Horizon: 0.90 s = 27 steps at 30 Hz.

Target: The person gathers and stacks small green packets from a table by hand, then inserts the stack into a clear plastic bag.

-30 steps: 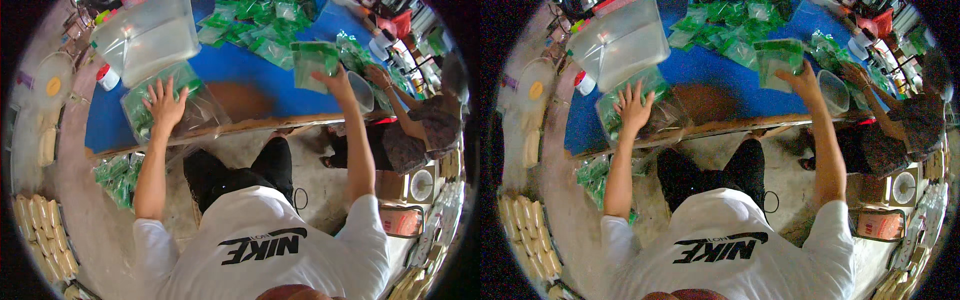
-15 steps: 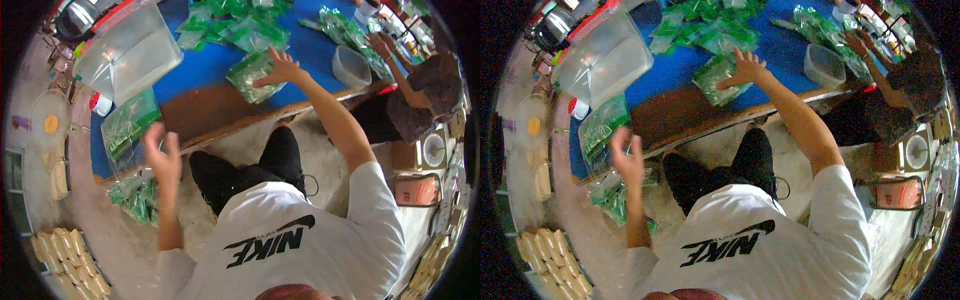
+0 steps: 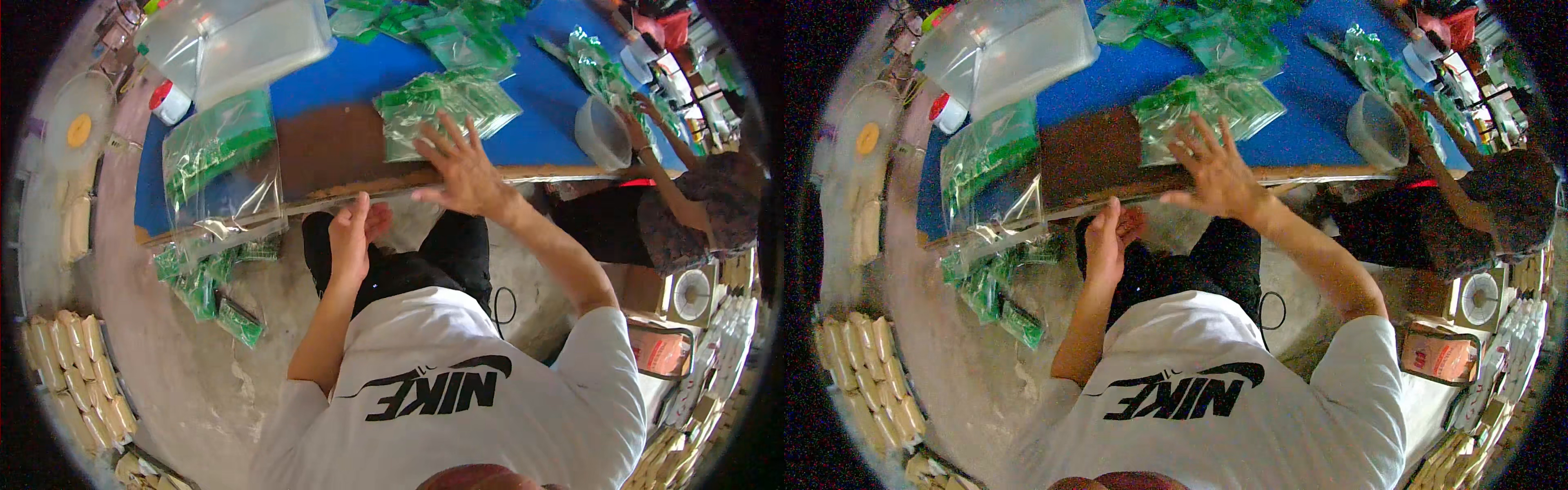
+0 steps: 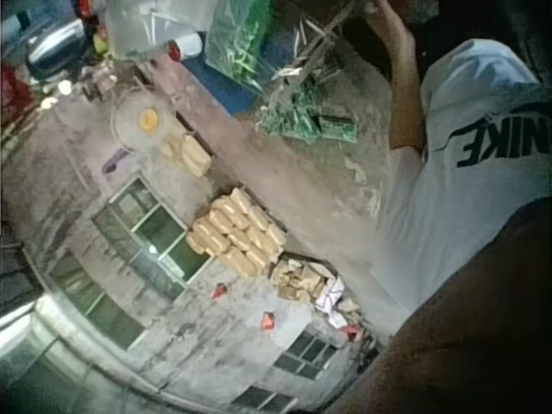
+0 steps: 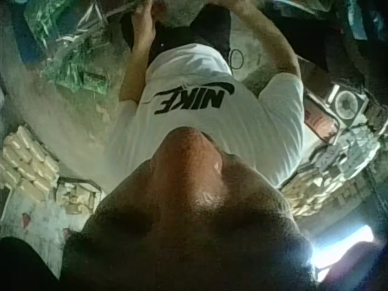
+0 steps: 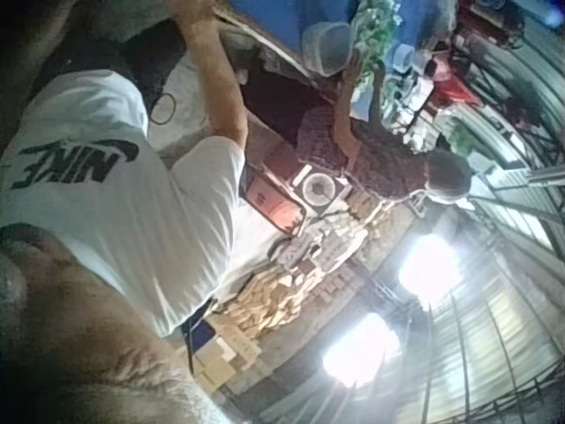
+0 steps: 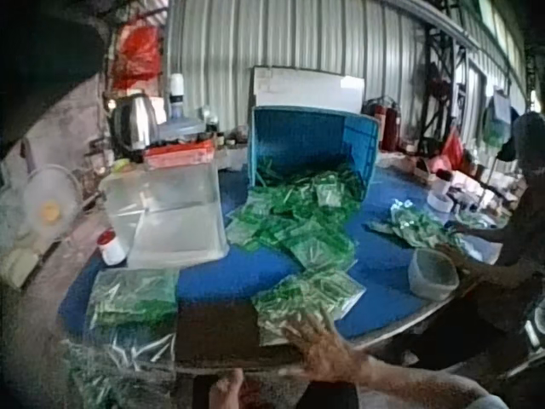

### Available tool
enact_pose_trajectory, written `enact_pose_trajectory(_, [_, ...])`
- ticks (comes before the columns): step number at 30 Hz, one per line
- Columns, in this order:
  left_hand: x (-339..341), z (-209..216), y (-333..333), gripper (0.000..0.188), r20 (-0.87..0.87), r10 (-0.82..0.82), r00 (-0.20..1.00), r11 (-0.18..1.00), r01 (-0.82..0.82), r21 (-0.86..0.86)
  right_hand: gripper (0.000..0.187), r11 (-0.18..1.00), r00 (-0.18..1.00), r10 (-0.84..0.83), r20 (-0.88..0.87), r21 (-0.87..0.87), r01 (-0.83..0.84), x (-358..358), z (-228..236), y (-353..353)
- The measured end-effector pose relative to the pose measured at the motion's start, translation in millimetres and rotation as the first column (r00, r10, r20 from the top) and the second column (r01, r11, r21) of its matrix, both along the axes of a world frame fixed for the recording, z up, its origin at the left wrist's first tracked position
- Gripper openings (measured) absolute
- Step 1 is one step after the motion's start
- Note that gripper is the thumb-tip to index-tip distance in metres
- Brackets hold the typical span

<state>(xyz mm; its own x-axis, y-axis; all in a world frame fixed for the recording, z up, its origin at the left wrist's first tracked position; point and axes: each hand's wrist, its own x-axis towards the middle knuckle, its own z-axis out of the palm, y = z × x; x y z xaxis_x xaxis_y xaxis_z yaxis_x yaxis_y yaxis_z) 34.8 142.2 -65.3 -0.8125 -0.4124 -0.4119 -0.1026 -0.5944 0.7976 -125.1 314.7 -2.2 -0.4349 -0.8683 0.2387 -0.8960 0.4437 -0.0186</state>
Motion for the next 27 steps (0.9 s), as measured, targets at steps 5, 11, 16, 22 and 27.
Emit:
enact_pose_trajectory(5, [4.7, 5.6, -9.2, 0.043, -0.03, -0.028, 0.999, 0.995, 0.03, 0.091, 0.078, 0.972, 0.964, 0.229, 0.138, -0.08, -0.22, 24.0, -5.8, -7.7])
enact_pose_trajectory(11, [15.8, -7.8, -16.2, 0.029, -0.016, -0.008, 1.0, 1.0, 0.008, 0.003, 0.067, 0.948, 0.977, 0.131, 0.171, -0.309, -0.073, 21.7, -3.3, -7.5])
enact_pose_trajectory(16, [20.4, -4.7, -19.9, 0.026, -0.066, -0.021, 0.998, 0.989, 0.031, 0.145, 0.07, 0.988, 0.997, 0.068, 0.045, -0.142, -0.061, 21.2, -8.5, -0.8])
enact_pose_trajectory(22, [12.6, -6.2, -11.1, 0.033, -0.088, 0.024, 0.996, 0.989, -0.011, 0.146, 0.059, 0.92, 0.911, 0.356, 0.207, -0.251, -0.302, 30.4, -16.5, -1.4])
enact_pose_trajectory(27, [22.4, -2.6, -19.1, 0.036, -0.132, 0.086, 0.988, 0.985, -0.064, 0.163, 0.066, 0.968, 0.985, -0.172, -0.011, -0.188, 0.167, 8.1, -9.3, 5.3])
